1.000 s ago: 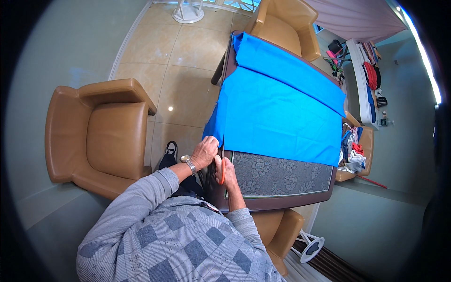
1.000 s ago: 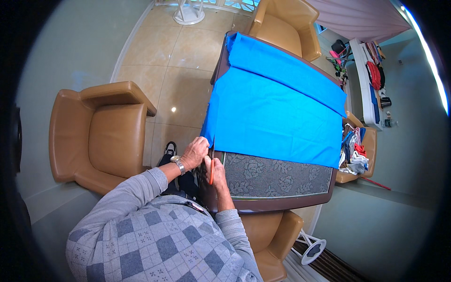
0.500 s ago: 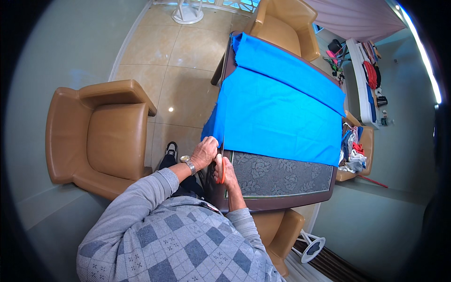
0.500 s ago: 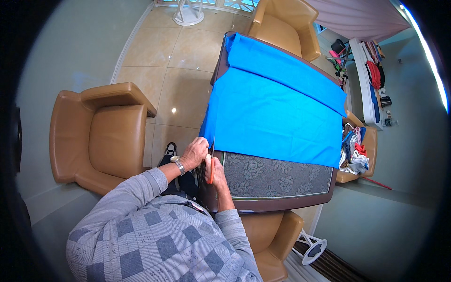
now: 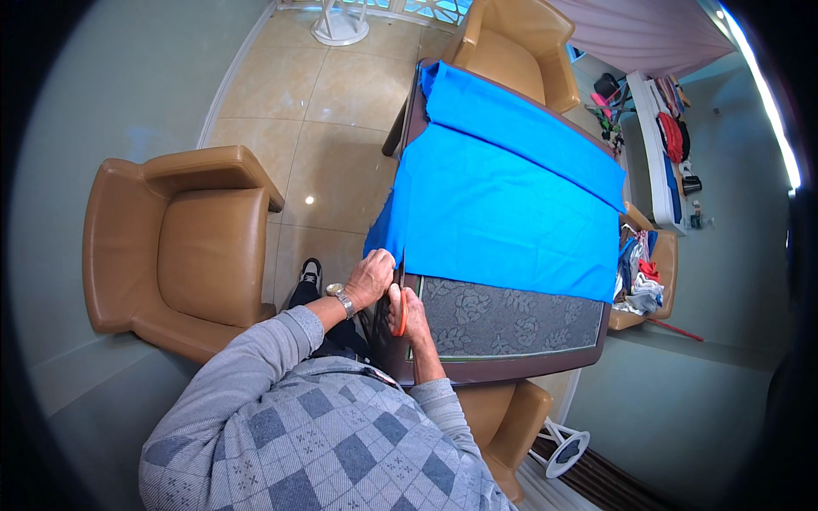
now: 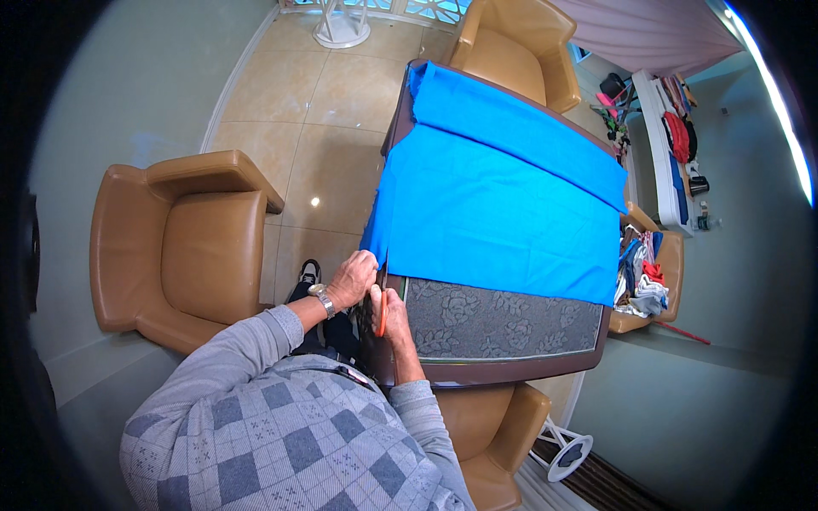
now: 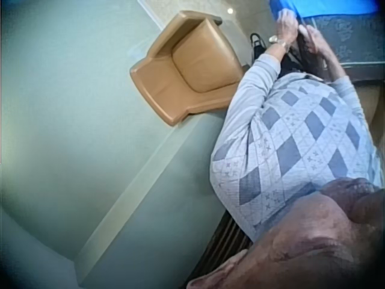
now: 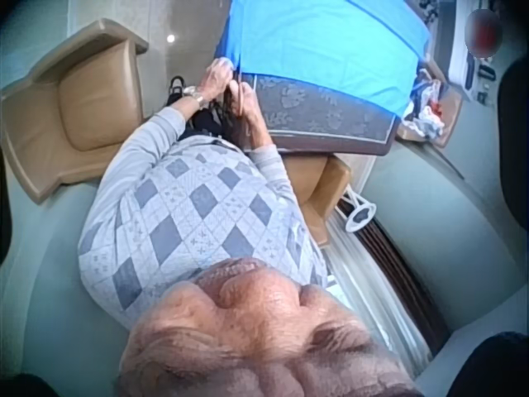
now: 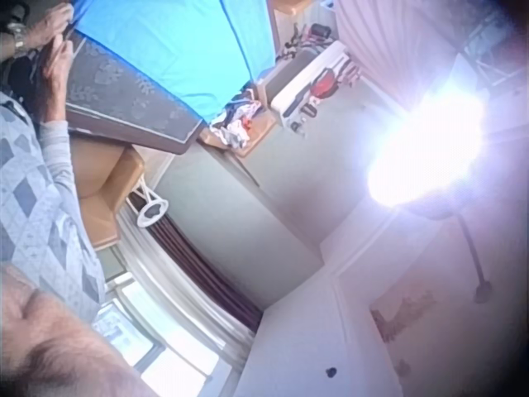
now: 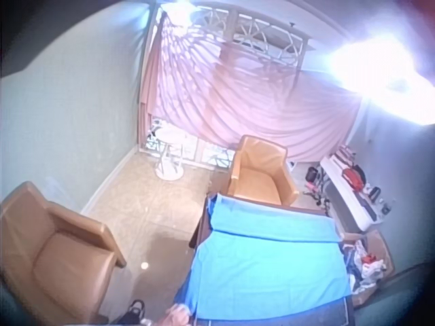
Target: The person spreads a large blue fabric on a dining table, smooths it out, and uses scissors to trim the edges. The person then folds the trimmed fabric into a smaller rectangle.
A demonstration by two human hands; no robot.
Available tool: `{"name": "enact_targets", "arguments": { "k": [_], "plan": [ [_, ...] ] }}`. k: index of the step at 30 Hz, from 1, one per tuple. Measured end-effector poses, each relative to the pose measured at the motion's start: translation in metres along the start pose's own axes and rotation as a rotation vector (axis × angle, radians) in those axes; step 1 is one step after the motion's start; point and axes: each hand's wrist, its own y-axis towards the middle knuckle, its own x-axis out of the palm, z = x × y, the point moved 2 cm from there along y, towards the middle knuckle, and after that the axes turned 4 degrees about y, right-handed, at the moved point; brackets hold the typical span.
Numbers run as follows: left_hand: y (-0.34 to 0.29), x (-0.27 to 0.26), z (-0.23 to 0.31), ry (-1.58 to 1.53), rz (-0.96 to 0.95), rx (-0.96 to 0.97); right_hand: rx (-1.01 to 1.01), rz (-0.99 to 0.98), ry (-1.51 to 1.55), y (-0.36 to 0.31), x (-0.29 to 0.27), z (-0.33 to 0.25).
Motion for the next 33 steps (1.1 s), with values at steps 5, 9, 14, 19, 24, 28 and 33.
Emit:
{"name": "enact_targets", "arguments": {
  "k": [5,9,14,19,24,28,33],
  "plan": [
    [0.001,0.0,0.003,-0.013,-0.005,-0.012,0.111,-0.093,0.173,-0.003,0.001,-0.021],
    [0.0,0.001,0.001,-0.022,0.012,-0.02,0.108,-0.076,0.21,0.001,0.003,-0.02],
    [0.001,0.001,0.003,-0.017,0.012,-0.003,0.103,-0.069,0.274,0.014,-0.005,0.004],
    [0.0,0.001,0.0,-0.015,0.002,-0.003,0.078,-0.018,0.241,0.0,0.006,-0.015],
    [0.0,0.0,0.0,-0.012,-0.001,0.005,0.094,-0.022,0.264,0.001,0.006,-0.011],
    [0.005,-0.004,0.007,-0.016,0.008,-0.033,0.069,-0.047,0.306,0.011,0.001,0.002],
    [0.016,-0.002,0.002,0.012,0.005,-0.05,0.11,-0.074,0.238,-0.006,0.007,-0.022]
  ]
}}
